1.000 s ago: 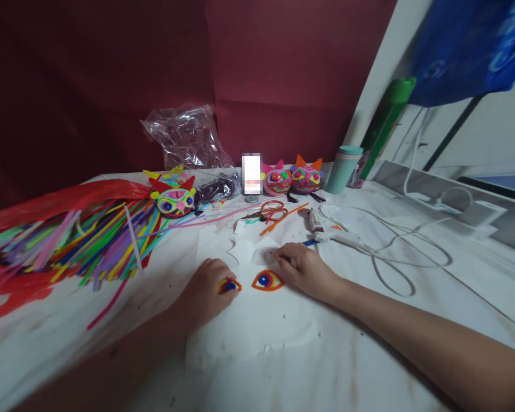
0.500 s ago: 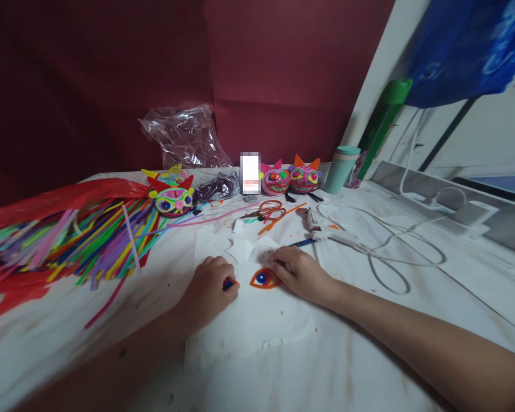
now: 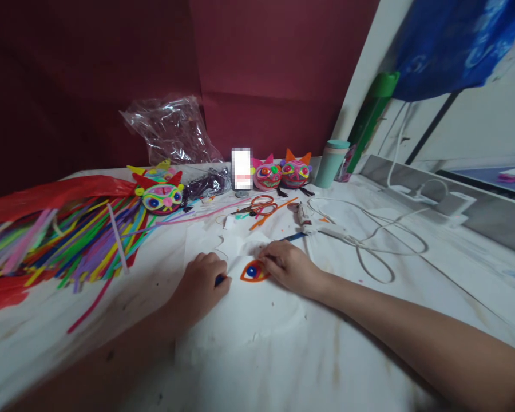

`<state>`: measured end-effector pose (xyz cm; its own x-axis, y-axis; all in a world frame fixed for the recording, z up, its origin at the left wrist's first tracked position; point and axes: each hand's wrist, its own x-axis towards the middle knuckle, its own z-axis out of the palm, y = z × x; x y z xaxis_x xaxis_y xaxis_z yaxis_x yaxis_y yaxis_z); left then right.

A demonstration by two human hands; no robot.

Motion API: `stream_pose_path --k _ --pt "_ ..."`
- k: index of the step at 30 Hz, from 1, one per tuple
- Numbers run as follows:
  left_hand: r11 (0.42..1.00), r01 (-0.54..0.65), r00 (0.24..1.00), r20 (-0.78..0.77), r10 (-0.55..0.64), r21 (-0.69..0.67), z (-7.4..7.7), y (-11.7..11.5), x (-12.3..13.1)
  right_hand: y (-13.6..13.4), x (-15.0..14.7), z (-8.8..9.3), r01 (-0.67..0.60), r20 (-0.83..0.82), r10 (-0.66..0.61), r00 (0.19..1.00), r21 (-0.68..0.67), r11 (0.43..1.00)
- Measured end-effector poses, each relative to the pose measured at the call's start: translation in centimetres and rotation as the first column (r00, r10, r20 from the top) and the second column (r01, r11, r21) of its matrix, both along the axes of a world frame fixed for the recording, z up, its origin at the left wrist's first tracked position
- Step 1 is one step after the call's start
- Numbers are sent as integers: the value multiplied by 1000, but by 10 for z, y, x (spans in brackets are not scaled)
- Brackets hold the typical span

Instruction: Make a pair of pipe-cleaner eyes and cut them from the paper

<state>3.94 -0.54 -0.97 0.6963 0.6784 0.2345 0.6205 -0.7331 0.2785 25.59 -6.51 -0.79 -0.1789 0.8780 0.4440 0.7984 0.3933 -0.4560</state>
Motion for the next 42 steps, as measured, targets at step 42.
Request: stream_pose_path --k 42 --pt "938 285 949 -198 -247 198 8 -16 -18 0 -4 -5 -106 114 107 988 -11 994"
